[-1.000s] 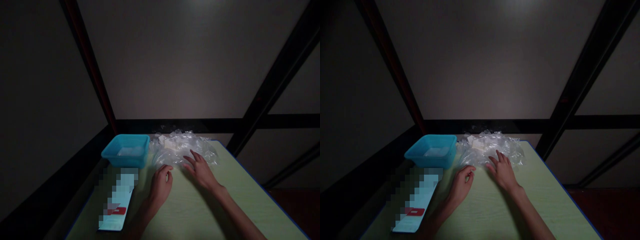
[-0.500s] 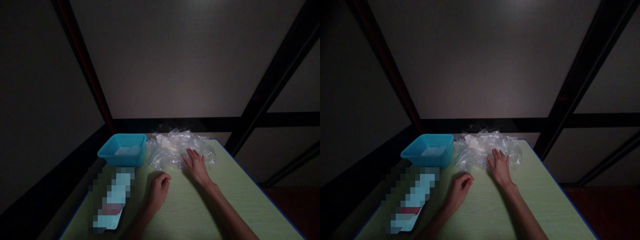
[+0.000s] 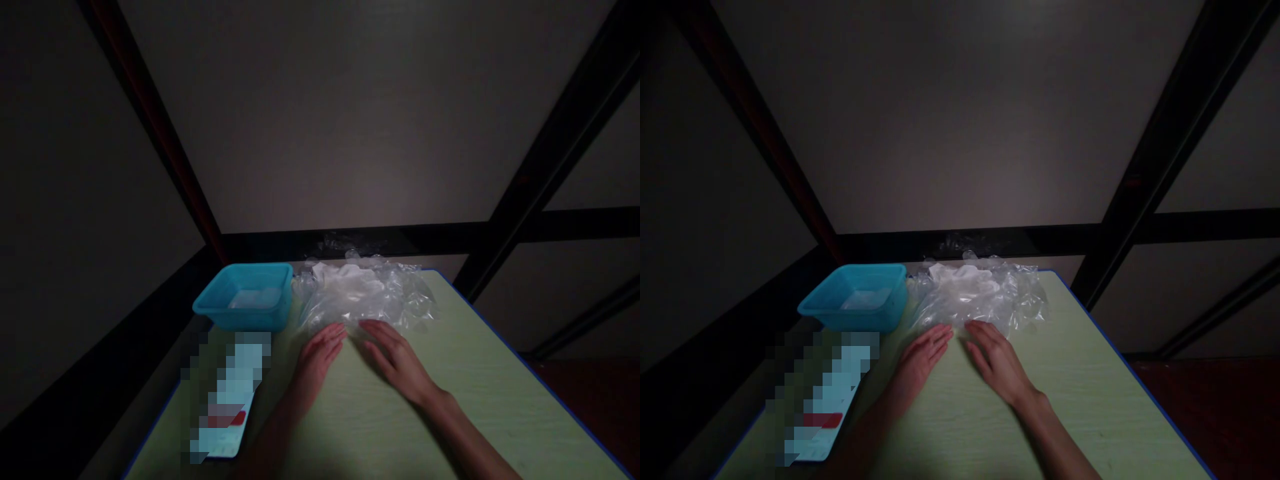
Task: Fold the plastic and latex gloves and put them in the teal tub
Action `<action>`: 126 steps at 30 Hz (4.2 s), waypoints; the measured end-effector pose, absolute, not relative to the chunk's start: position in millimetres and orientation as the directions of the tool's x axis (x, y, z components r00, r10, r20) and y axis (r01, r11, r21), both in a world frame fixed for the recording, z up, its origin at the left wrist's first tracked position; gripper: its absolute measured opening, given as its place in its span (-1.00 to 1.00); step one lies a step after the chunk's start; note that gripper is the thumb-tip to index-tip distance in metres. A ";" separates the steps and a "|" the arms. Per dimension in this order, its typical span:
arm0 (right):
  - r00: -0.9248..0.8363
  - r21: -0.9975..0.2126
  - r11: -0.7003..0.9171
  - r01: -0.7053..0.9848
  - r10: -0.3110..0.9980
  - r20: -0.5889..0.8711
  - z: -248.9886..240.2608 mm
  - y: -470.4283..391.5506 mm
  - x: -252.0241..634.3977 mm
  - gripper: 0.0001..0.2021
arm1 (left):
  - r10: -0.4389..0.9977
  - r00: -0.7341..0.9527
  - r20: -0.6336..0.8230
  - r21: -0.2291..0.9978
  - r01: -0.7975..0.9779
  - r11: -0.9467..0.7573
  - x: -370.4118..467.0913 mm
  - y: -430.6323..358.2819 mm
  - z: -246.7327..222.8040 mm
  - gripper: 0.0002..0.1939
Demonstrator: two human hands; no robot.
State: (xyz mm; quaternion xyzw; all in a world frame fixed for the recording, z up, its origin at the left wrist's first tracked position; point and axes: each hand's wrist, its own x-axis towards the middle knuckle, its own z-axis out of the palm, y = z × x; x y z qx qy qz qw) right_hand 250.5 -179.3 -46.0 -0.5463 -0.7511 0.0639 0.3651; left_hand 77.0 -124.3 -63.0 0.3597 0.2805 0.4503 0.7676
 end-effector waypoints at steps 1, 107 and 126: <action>-0.170 -0.466 0.424 0.777 0.853 0.493 -45.9 -180.6 248.5 -0.72 | 0.891 0.438 -0.115 0.785 -0.509 0.352 76.8 -122.9 -63.9 -0.62; -0.223 -0.992 -0.050 0.114 0.972 -0.075 -27.5 -193.4 300.1 -0.47 | 0.640 0.744 -0.191 0.966 0.025 0.259 54.7 -128.4 -46.4 -0.24; -0.324 -0.921 0.071 0.383 0.944 -0.062 -25.5 -199.0 304.3 -0.88 | 0.634 0.747 -0.200 0.966 0.042 0.256 54.4 -124.6 -48.6 -0.25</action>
